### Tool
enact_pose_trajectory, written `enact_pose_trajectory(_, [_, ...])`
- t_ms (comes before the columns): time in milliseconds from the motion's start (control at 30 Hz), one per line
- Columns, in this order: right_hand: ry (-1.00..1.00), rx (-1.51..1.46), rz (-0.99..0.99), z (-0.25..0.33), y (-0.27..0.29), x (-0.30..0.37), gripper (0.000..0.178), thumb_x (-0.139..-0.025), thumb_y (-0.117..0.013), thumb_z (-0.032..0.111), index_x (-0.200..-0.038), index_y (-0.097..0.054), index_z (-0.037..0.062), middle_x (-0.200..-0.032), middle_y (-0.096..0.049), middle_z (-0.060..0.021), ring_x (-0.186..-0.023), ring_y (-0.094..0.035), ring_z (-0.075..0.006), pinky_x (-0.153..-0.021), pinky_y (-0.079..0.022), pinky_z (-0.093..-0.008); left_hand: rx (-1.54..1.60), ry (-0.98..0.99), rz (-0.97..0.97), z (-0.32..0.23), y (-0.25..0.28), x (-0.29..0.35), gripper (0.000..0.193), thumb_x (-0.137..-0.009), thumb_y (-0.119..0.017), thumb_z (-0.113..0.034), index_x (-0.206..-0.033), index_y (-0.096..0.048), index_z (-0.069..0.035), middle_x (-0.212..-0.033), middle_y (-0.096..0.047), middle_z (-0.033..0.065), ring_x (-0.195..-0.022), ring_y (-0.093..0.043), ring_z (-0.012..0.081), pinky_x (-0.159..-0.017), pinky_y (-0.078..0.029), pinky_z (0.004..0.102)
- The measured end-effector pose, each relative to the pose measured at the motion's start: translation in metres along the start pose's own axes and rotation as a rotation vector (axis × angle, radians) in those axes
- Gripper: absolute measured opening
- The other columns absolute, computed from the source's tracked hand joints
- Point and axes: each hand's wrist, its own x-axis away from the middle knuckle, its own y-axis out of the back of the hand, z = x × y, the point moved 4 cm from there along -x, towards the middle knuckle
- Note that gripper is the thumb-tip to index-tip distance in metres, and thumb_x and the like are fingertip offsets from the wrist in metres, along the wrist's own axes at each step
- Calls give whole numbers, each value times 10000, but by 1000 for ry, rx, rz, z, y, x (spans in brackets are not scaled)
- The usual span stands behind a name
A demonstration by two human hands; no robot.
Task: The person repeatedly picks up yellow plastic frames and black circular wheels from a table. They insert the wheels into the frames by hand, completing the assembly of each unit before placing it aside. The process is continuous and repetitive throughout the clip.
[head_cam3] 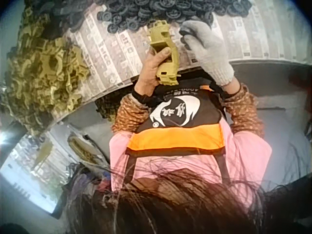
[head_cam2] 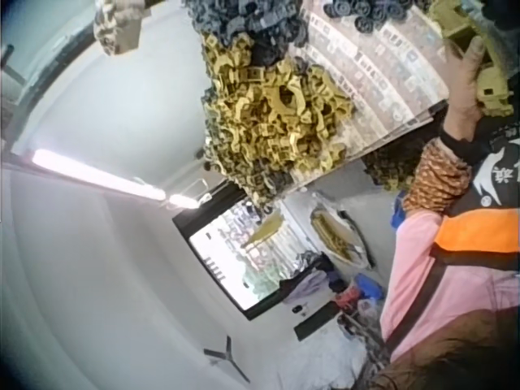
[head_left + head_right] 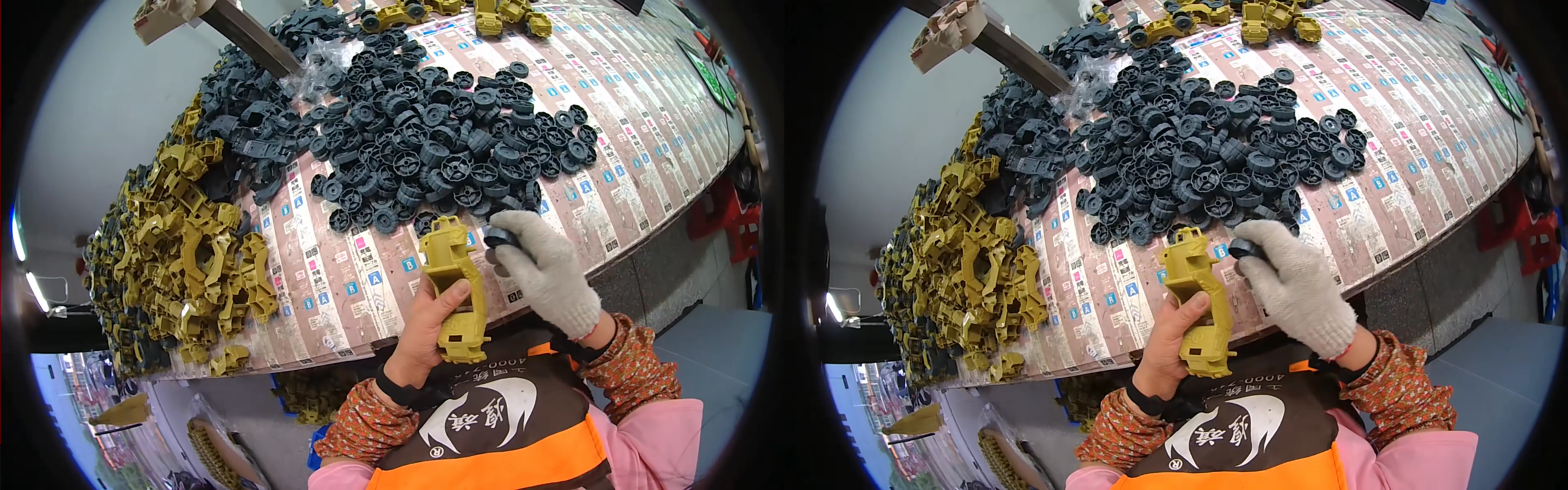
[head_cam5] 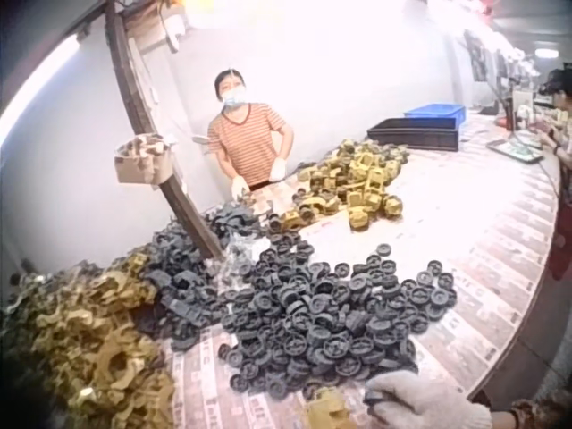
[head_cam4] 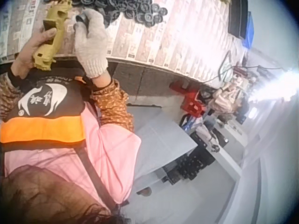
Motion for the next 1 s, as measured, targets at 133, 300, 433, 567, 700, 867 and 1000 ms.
enact_pose_trajectory(133, [107,210,28,18,-12,5,319,-963,-639,27,-1281,-650,30,-1118,-729,-221,-1026,-744,-379,-862,-584,-422,-123,-46,-17,8,-1,-1,657,-992,-764,-166,-1536,-398,-113,-1287,-628,49,-1125,-657,150,-919,-590,328])
enact_pose_trajectory(300, [80,162,15,16,-16,13,349,-965,-631,29,-1313,-640,14,-1157,-724,-215,-1049,-745,-351,-897,-578,-406,-266,-160,26,5,-7,1,753,-1002,-742,-132,-1590,-271,-105,-1391,-566,83,-1266,-596,189,-1059,-516,357])
enact_pose_trajectory(433, [-49,57,42,6,-13,13,360,-964,-627,28,-1323,-634,-1,-1153,-721,-210,-1049,-747,-326,-904,-574,-393,-345,-211,27,11,-5,0,767,-1014,-725,-132,-1599,-229,-98,-1423,-538,102,-1309,-574,203,-1104,-484,374])
enact_pose_trajectory(567, [-22,90,45,4,-13,15,360,-964,-596,-27,-1324,-615,-41,-1125,-704,-168,-1030,-704,-230,-929,-552,-354,-343,-205,24,11,-6,-1,789,-1016,-724,-136,-1604,-199,-90,-1436,-526,114,-1319,-566,206,-1108,-478,377])
enact_pose_trajectory(700, [129,242,63,15,-12,21,401,-944,-599,-29,-1345,-603,-35,-1129,-709,-227,-1024,-729,-336,-927,-559,-392,-446,-266,17,12,-3,-2,826,-1010,-720,-112,-1611,-154,-93,-1449,-518,126,-1324,-562,216,-1110,-471,378])
enact_pose_trajectory(867, [183,385,129,25,-10,31,467,-886,-580,-45,-1353,-573,-29,-1090,-691,-289,-993,-695,-485,-849,-561,-472,-682,-348,61,11,-5,1,858,-987,-717,-74,-1605,-123,-104,-1440,-535,164,-1325,-578,261,-1106,-474,403])
enact_pose_trajectory(1000, [84,440,194,25,-6,38,474,-849,-567,-44,-1322,-571,-28,-987,-679,-265,-909,-687,-498,-762,-549,-505,-795,-296,117,9,-12,5,858,-974,-724,-73,-1592,-131,-114,-1410,-563,199,-1315,-598,300,-1105,-472,418])
